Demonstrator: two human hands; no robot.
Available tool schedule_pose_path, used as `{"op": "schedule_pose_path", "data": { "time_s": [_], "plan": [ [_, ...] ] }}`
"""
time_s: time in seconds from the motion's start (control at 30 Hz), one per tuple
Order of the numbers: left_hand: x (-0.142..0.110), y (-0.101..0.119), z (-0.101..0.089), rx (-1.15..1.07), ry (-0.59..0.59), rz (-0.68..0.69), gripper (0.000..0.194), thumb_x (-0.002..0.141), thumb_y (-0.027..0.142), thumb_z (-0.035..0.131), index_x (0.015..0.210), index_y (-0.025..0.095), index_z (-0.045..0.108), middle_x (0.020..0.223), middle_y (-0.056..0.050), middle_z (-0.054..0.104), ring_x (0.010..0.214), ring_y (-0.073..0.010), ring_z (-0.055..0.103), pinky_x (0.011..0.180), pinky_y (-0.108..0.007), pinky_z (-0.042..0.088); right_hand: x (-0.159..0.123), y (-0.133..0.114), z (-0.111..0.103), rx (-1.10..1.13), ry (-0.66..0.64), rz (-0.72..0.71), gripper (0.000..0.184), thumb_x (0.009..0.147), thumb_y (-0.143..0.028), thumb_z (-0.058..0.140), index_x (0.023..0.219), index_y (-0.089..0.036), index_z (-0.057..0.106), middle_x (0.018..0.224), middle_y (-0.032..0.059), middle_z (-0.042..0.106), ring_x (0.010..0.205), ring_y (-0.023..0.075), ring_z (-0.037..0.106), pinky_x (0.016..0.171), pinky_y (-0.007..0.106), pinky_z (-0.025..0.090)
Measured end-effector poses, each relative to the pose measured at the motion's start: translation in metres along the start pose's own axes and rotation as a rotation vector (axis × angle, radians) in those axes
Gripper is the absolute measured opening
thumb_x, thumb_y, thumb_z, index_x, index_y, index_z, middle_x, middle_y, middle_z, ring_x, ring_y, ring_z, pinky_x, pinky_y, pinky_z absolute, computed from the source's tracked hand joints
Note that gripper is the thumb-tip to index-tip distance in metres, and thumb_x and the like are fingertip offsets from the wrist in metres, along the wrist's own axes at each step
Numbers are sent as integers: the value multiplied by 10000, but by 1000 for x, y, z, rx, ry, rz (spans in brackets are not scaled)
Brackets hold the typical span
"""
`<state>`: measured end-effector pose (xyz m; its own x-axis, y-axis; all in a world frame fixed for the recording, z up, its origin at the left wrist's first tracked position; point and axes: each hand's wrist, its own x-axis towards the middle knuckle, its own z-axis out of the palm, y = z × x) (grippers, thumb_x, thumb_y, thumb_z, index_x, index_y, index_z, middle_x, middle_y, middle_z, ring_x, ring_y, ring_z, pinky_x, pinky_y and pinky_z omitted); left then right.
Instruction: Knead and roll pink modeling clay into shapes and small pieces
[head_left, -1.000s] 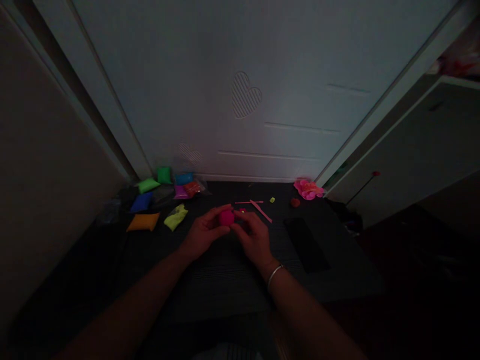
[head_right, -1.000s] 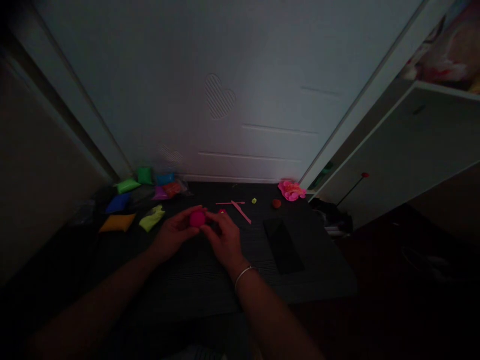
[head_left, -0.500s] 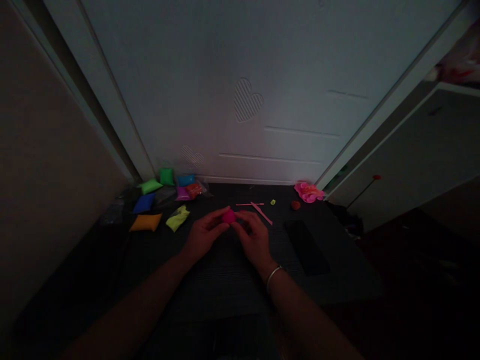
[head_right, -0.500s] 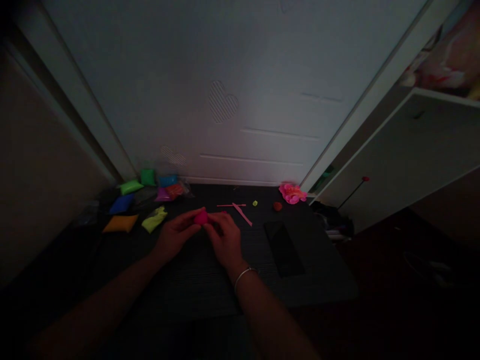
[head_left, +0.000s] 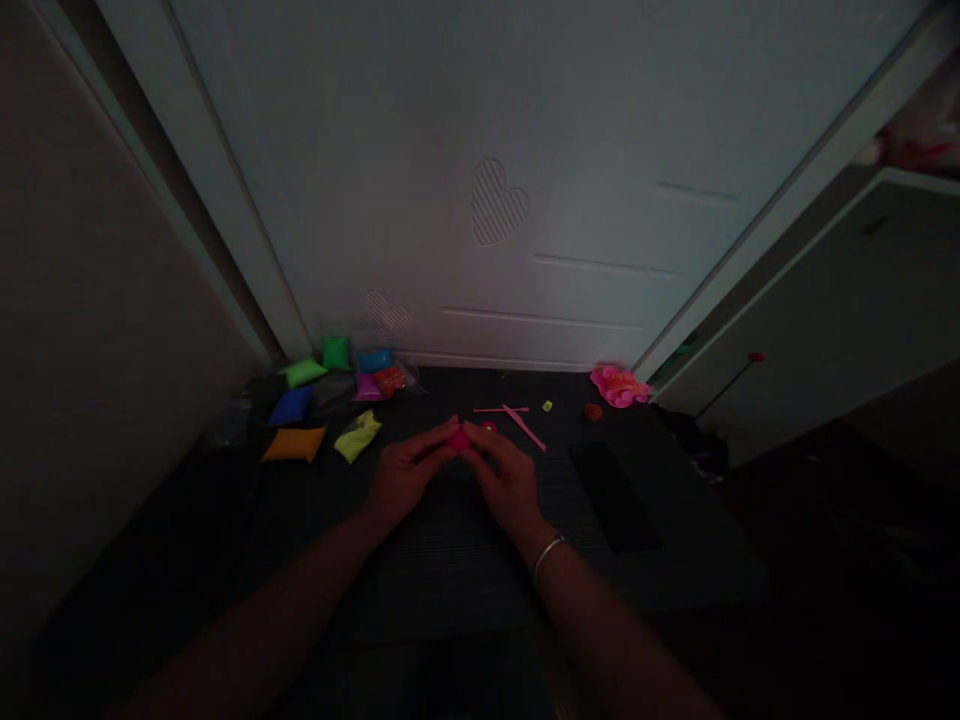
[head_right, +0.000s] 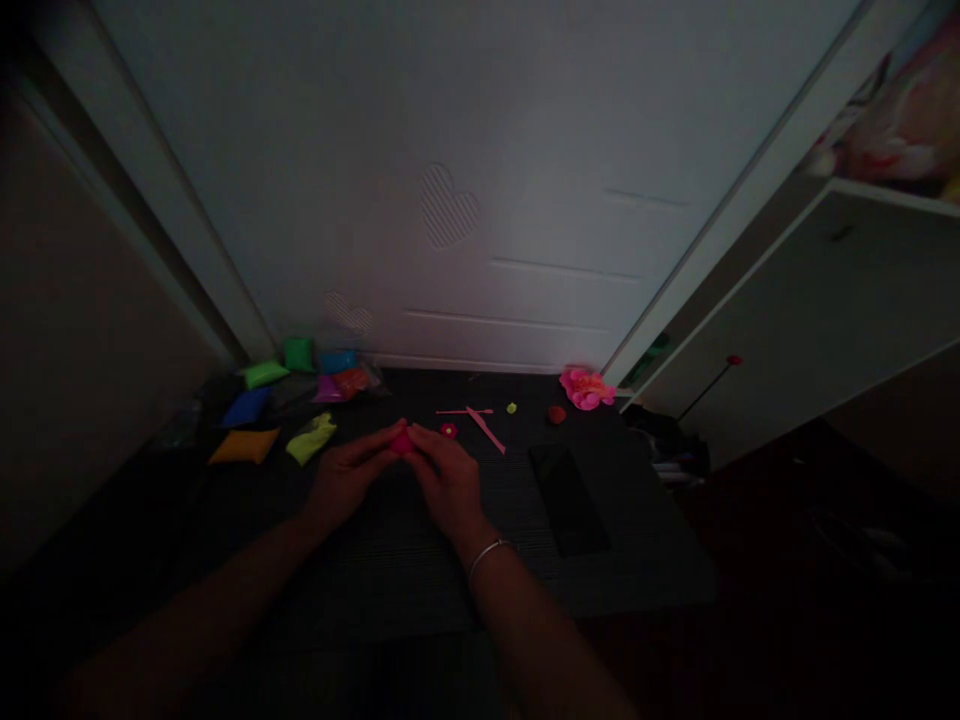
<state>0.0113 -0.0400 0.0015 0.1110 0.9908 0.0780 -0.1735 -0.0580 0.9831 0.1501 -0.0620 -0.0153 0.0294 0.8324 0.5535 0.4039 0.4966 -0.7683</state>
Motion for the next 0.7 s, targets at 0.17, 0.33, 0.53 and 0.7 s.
{"op": "schedule_pose_path", "data": {
  "time_s": [0.17,0.33,0.53,0.7],
  "plan": [
    [-1,-2,2,-15,35,24,250,598,124,702,825,229,703,1020,-28,671,1014,-199,579,960,-317,383,0,-1,1,29,7,-10,263,797,-204,550,1029,-305,620,1080,3,637,1022,173,579,930,384,443],
    [-1,-5,1,-89,-12,-9,331,601,174,714,925,228,674,1059,-38,655,989,-200,586,902,-320,428,-1,-1,2,57,50,-29,252,792,-201,561,1013,-303,624,1051,4,648,998,165,590,924,367,446],
    [5,-4,-1,-286,-39,-174,315,619,241,712,918,156,660,923,-72,684,816,-178,623,765,-308,482,0,-7,0,77,-33,3,251,772,-174,556,996,-269,618,1157,35,584,1057,175,548,935,372,424],
    [6,-3,-4,-264,-25,-126,304,557,158,745,854,174,683,928,-39,678,871,-162,605,820,-275,448,1,-2,2,305,23,285,336,728,-272,618,1059,-226,577,1013,54,643,872,177,622,757,321,515]
  ]
}}
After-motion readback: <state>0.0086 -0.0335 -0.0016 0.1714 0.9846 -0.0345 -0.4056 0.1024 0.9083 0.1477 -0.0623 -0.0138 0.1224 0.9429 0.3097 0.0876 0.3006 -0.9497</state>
